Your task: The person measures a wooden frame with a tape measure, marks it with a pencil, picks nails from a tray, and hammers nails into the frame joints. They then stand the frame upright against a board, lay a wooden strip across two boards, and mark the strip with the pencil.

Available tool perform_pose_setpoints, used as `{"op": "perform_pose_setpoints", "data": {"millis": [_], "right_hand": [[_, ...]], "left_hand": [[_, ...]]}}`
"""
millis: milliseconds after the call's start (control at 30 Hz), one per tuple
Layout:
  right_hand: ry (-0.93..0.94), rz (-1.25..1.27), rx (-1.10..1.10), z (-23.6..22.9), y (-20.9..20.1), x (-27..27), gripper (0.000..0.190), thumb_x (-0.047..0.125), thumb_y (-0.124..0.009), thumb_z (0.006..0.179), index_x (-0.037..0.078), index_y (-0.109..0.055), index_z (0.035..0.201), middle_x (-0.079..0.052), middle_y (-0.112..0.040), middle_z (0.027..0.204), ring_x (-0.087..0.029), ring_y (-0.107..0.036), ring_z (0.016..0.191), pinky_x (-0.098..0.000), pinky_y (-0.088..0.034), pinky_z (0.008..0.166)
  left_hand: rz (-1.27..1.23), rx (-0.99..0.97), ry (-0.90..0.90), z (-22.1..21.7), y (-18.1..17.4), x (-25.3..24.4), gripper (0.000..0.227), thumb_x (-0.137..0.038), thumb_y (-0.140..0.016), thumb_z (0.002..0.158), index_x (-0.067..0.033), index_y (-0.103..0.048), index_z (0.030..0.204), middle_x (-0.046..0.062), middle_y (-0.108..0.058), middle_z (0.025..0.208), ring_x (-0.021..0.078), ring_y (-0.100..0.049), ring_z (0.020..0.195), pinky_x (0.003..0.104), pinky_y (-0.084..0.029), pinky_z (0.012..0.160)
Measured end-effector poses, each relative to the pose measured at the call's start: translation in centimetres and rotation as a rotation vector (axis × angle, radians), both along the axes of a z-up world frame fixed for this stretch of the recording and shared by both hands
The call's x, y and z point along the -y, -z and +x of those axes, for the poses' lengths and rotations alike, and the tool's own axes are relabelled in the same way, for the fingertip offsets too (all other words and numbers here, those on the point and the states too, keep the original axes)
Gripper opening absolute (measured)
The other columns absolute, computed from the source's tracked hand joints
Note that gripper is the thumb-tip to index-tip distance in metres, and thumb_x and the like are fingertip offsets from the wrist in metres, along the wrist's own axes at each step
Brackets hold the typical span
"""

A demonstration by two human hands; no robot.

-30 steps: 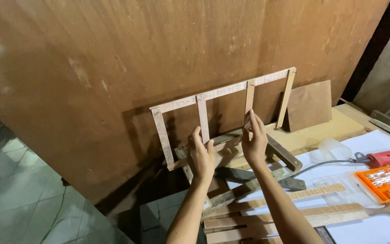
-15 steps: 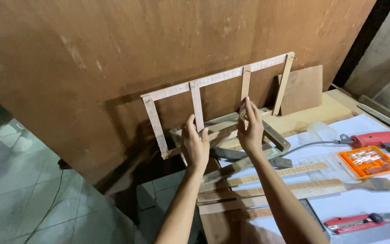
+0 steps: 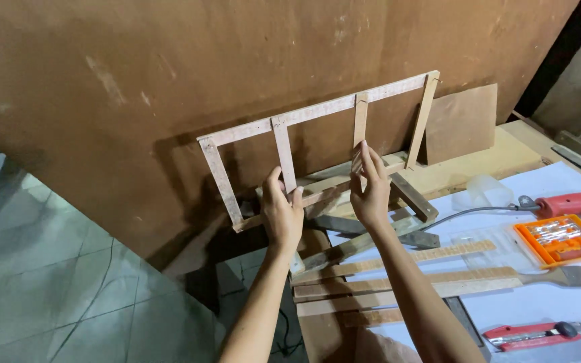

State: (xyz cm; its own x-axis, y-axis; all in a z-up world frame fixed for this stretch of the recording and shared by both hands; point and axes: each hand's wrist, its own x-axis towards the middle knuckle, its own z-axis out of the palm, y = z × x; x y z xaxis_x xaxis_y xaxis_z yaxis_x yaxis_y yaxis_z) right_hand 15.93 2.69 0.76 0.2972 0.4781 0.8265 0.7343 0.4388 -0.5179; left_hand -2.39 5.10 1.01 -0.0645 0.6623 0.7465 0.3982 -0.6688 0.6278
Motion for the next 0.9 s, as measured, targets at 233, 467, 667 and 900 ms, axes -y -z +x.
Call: {"op": "perform_pose_setpoints", "data": {"millis": [233,467,667,900], "right_hand": [[-0.049,-0.049,-0.048,1.0,-1.0,-2.9,0.08,-0.019,-0.059,0.085,0.014,-0.044,0.156,-0.017,-0.055,0.147,-0.034,-0.062,0.126,-0.0356,-0.058,0.096],[-0.027,-0.169,-0.11,2.2,-0.7,-4.8,0.073,-0.014,-0.061,0.09,0.015,-0.045,0.156,-0.016,-0.055,0.147,-0.03,-0.064,0.121,-0.035,-0.057,0.094],[-0.02,-0.19,-0.128,2.6,0.3,-5.9,0.073,-0.013,-0.062,0.089,0.015,-0.047,0.154,-0.016,-0.057,0.145,-0.028,-0.065,0.121,-0.0337,-0.057,0.097],[0.003,-0.146,-0.004,2.5,-0.3,-6.7,0.073,-0.014,-0.062,0.087,0.01,-0.047,0.154,-0.019,-0.059,0.141,-0.037,-0.061,0.124,-0.0394,-0.051,0.101]], "left_hand": [[-0.063,-0.047,-0.044,1.1,0.2,-3.6,0.062,-0.006,-0.079,0.084,-0.0075,-0.05,0.139,0.015,-0.065,0.098,0.0325,-0.065,0.09,0.044,-0.052,0.078],[-0.173,-0.007,-0.03,2.7,1.5,-5.8,0.061,-0.008,-0.079,0.086,-0.0119,-0.05,0.14,0.014,-0.066,0.097,0.0309,-0.069,0.085,0.042,-0.056,0.07],[-0.232,-0.02,-0.038,2.7,1.4,-6.6,0.062,-0.009,-0.079,0.086,-0.0131,-0.05,0.141,0.012,-0.068,0.095,0.0281,-0.071,0.083,0.041,-0.056,0.069],[-0.23,-0.041,-0.018,2.2,1.0,-7.2,0.063,-0.006,-0.078,0.086,-0.009,-0.049,0.142,0.012,-0.068,0.094,0.0267,-0.069,0.084,0.039,-0.056,0.073]]}}
